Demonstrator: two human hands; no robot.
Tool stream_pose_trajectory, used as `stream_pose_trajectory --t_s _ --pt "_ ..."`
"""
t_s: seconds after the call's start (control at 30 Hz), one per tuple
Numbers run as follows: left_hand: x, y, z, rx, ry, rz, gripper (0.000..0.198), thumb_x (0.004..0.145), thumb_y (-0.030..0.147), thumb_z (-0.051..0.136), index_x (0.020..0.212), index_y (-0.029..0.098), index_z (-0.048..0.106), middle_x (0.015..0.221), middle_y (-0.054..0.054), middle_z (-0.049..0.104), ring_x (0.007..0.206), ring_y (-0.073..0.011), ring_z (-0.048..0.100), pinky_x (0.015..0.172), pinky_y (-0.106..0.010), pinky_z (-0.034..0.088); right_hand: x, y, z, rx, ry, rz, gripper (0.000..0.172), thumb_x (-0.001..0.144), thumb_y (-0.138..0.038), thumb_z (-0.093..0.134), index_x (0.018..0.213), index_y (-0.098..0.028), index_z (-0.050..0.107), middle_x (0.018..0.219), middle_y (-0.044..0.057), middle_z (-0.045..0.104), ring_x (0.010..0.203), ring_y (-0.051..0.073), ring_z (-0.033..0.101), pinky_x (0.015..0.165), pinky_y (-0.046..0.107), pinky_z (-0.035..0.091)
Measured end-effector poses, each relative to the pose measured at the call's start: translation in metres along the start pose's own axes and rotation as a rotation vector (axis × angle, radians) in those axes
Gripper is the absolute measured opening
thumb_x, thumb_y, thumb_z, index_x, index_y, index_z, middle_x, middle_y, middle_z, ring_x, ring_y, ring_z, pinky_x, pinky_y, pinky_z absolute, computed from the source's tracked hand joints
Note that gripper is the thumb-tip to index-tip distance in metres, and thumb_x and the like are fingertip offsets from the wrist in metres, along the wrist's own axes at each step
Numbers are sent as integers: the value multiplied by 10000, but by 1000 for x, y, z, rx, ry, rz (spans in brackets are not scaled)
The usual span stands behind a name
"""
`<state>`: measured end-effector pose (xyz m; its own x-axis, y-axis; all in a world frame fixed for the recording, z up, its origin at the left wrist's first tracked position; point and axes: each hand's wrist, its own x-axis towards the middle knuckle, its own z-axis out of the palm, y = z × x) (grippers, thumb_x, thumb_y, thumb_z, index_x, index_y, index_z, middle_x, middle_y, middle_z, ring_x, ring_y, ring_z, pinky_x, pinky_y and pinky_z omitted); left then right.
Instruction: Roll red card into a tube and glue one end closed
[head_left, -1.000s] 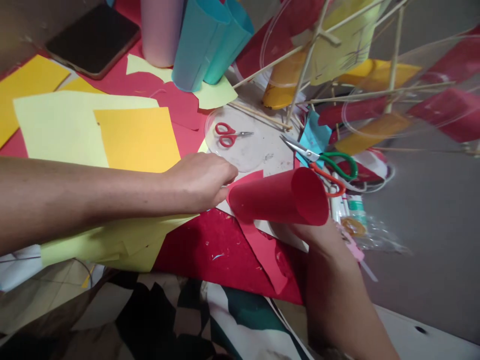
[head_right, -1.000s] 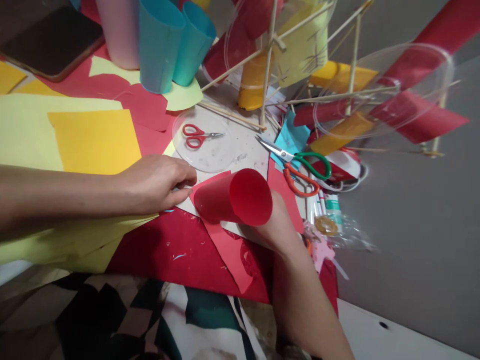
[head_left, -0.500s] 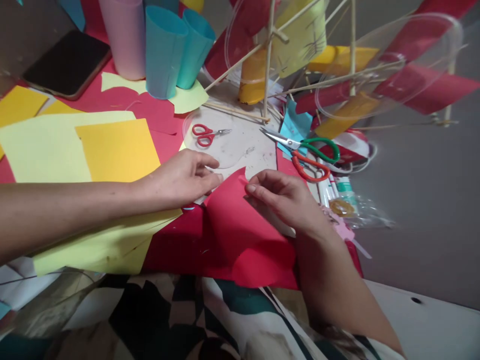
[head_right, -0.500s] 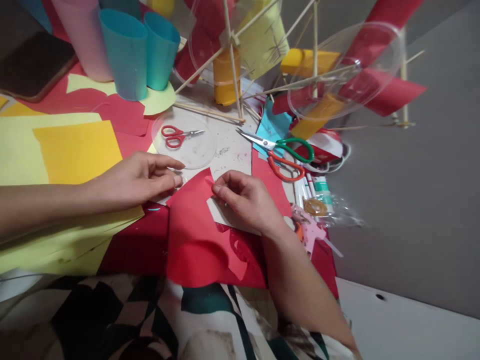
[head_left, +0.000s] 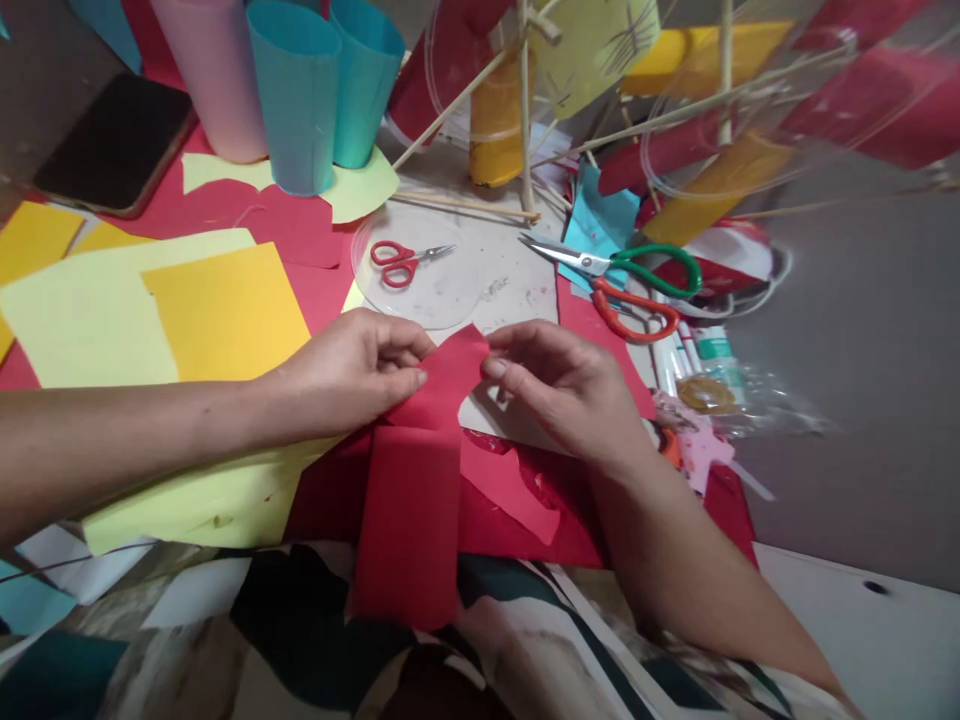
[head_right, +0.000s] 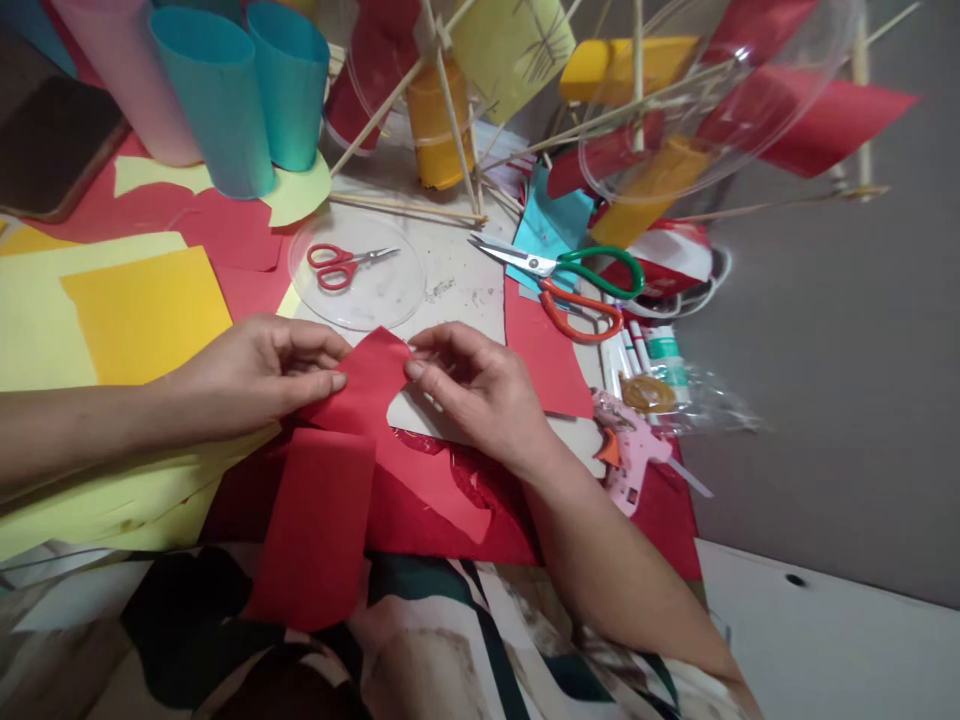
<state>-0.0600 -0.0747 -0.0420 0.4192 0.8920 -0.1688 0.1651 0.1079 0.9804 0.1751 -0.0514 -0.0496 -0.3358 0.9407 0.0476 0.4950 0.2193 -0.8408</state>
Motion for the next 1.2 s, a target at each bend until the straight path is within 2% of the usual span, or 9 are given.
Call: stream_pose_trajectory --t_s 0.13,0.23,0.27,0.33,0.5,0.7,0.9,1.07,1.2 --pt "5 -2 -6 -36 82 -101 38 797 144 618 759 143 619 535 61 478 474 -42 369 441 -135 275 -15 -5 -10 -90 107 -408 500 857 -446 705 1314 -268 605 1264 99 655 1081 251 659 867 400 571" --pt "6 -5 -7 -42 104 -151 34 815 169 612 788 150 603 508 68 453 447 -41 332 421 -133 259 -34 -24 -13 -166 -214 -739 815 825 -574 678 1515 -254 383 1494 135 487 1385 336 486 1116 507 458" --pt "6 -6 -7 -46 103 -155 45 822 176 607 788 153 591 506 72 442 444 -39 316 417 -131 250 -40 -31 -12 -221 -368 -805 755 850 -516 657 1500 -250 381 1498 130 480 1427 318 443 1173 503 398" --pt "6 -8 -6 -49 101 -154 68 833 179 596 777 157 564 507 81 417 441 -31 281 412 -126 224 -49 -40 -5 -259 -434 -867 560 868 -373 642 1393 -256 487 1468 104 517 1466 269 395 1225 461 311" --pt "3 -10 -9 -59 94 -140 93 840 229 602 802 169 541 505 99 382 440 -38 261 409 -141 209 -52 -37 16 -450 -502 -865 649 847 -306 593 1476 -227 451 1585 114 432 1524 276 271 1230 483 188" --pt "4 -15 -12 -20 91 -124 177 836 337 610 863 188 519 494 112 375 442 -53 263 416 -160 209 -50 -30 19 -446 -487 -950 569 889 -330 484 1451 -240 490 1573 102 463 1512 267 310 1229 502 169" --pt "4 -18 -13 -17 111 -70 239 804 367 652 842 196 490 536 106 403 470 -48 302 449 -151 255 -45 -24 19 -502 -185 -1017 446 932 -258 473 1352 -137 566 1356 161 659 1342 289 545 1102 483 441" --pt "3 -16 -9 -137 109 -126 276 790 395 696 898 205 528 562 65 541 460 -82 460 457 -180 379 -46 -27 2 -383 -12 -822 432 862 -81 520 1278 -102 632 1199 158 754 1160 220 707 978 353 595" --pt "4 -16 -9 -160 120 -119 303 768 378 751 963 184 624 618 21 622 498 -105 538 463 -199 399 -44 -33 -14 -80 222 -416 389 790 -73 670 1122 -254 761 1104 26 801 986 194 774 882 307 636"
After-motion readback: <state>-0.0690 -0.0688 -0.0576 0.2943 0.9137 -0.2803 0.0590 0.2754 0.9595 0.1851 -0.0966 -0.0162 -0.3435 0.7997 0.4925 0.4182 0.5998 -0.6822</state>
